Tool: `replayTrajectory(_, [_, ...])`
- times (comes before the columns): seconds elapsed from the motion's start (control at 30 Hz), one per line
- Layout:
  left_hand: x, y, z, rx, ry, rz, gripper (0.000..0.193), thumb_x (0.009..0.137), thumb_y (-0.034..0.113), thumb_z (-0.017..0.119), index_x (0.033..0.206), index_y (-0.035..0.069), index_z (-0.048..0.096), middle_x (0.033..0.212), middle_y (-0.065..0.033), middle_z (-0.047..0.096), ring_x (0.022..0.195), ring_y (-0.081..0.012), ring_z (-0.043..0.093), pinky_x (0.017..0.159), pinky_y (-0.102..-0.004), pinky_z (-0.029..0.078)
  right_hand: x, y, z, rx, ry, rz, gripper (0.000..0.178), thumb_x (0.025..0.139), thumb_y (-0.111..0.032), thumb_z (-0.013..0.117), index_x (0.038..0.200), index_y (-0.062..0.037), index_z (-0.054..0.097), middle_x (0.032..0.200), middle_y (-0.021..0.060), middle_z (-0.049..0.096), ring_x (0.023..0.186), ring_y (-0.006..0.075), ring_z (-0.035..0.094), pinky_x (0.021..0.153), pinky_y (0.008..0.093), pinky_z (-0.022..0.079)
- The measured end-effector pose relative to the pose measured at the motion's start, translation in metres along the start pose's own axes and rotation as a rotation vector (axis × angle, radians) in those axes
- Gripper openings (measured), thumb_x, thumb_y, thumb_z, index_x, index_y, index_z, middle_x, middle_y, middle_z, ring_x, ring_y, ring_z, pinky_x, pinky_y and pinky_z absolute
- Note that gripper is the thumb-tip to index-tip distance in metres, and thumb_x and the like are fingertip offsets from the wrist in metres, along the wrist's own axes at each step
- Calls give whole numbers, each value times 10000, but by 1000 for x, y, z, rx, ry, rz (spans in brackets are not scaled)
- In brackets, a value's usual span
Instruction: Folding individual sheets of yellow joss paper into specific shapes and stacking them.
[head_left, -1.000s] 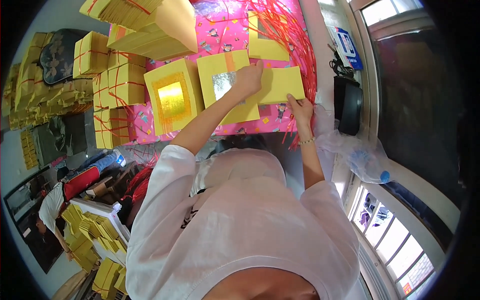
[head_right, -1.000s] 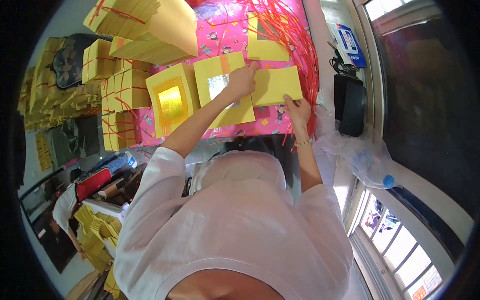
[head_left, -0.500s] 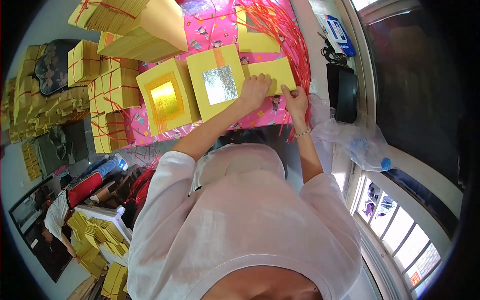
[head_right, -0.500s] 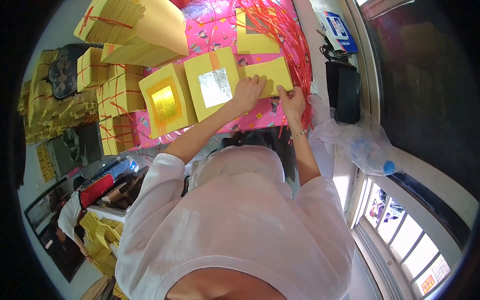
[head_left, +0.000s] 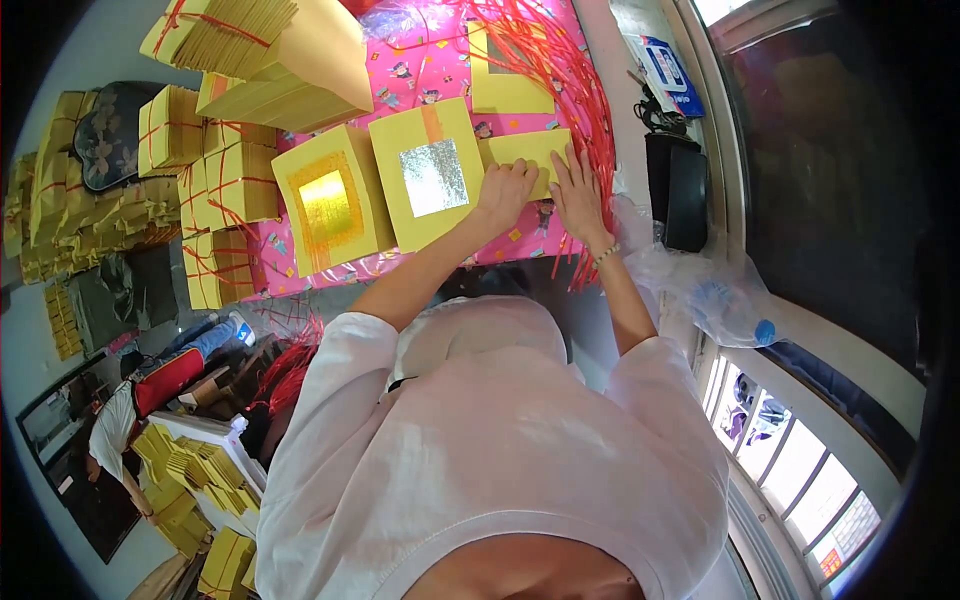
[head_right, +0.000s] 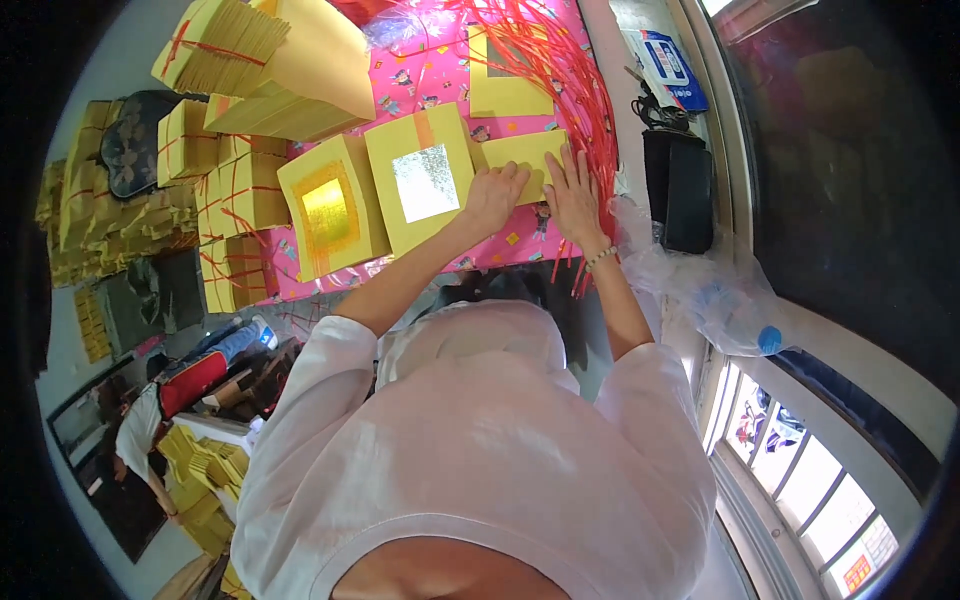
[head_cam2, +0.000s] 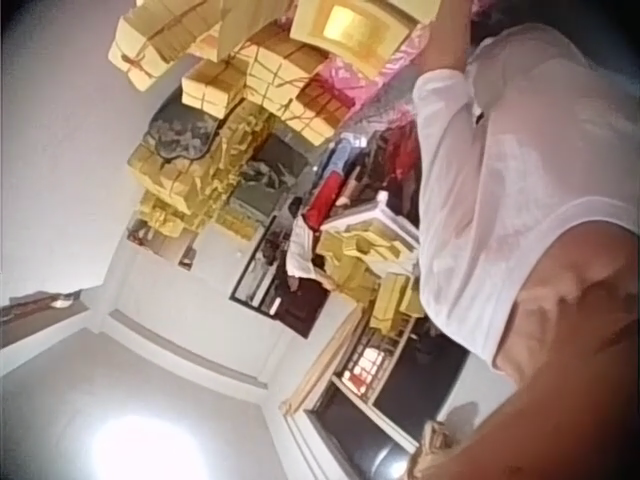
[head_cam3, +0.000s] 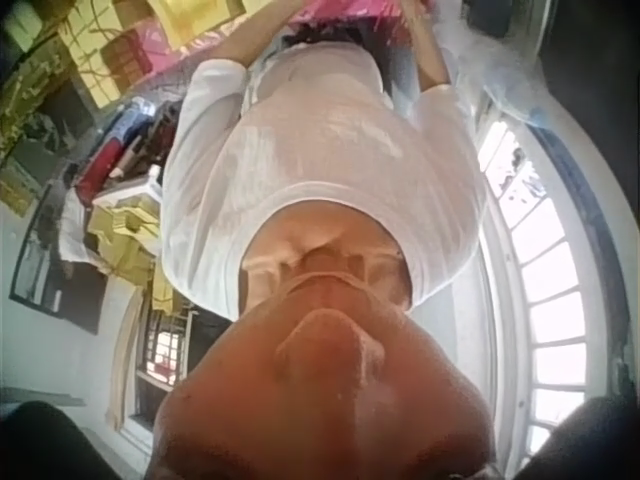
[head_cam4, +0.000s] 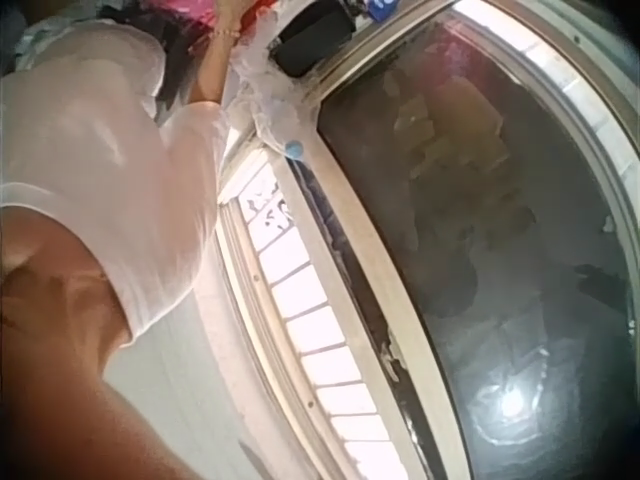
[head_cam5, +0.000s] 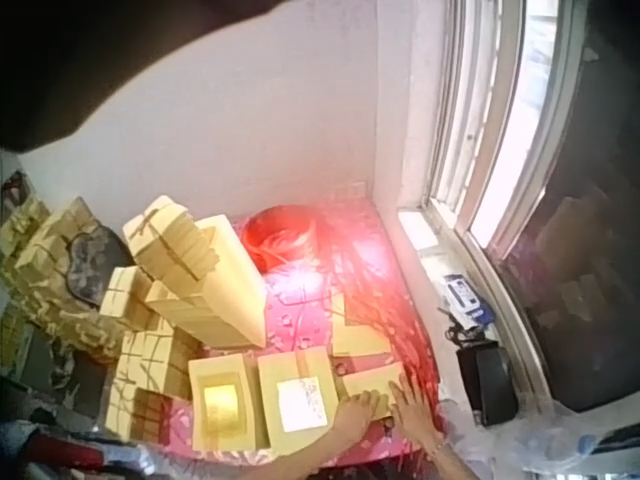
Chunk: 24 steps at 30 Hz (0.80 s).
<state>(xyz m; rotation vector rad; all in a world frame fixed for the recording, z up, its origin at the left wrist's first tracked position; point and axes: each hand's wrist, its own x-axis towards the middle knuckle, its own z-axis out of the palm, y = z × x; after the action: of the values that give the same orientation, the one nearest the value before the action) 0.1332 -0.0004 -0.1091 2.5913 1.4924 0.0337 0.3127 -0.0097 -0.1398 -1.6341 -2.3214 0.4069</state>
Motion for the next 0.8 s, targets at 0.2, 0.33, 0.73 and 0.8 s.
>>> replayTrajectory(0.2, [-4, 2, 2, 30, 40, -22, 274, 748, 117, 578, 1014, 99, 516, 885, -77, 542, 801, -226, 601, 695, -345, 425, -1, -4, -1, 23, 87, -51, 538, 923, -258, 480, 1416, -129, 308, 1480, 185, 181, 1345, 415, 186, 1067, 521, 242])
replayTrajectory(0.33, [-7, -1, 1, 12, 120, -5, 285, 748, 109, 569, 1030, 93, 525, 900, -87, 545, 836, -237, 580, 712, -351, 419, -3, 0, 1, 48, 100, -18, 573, 912, -265, 505, 1414, -87, 294, 1447, 227, 205, 1302, 424, 252, 1054, 510, 260])
replayTrajectory(0.73, [8, -17, -10, -94, -160, -6, 423, 690, 140, 686, 1061, 54, 503, 1014, -136, 564, 932, -304, 591, 789, -403, 473, -28, -13, 5, 521, 599, 543, 283, 885, -182, 565, 1084, 4, 489, 1023, 155, 548, 922, 270, 561, 777, 390, 459])
replayTrajectory(0.8, [15, -16, -13, -123, -142, 31, 410, 705, 162, 687, 1054, 57, 498, 988, -153, 564, 902, -329, 592, 766, -428, 479, -52, -3, 50, 816, 432, 731, 273, 885, -171, 564, 1096, -16, 487, 1005, 129, 545, 919, 238, 558, 758, 371, 465])
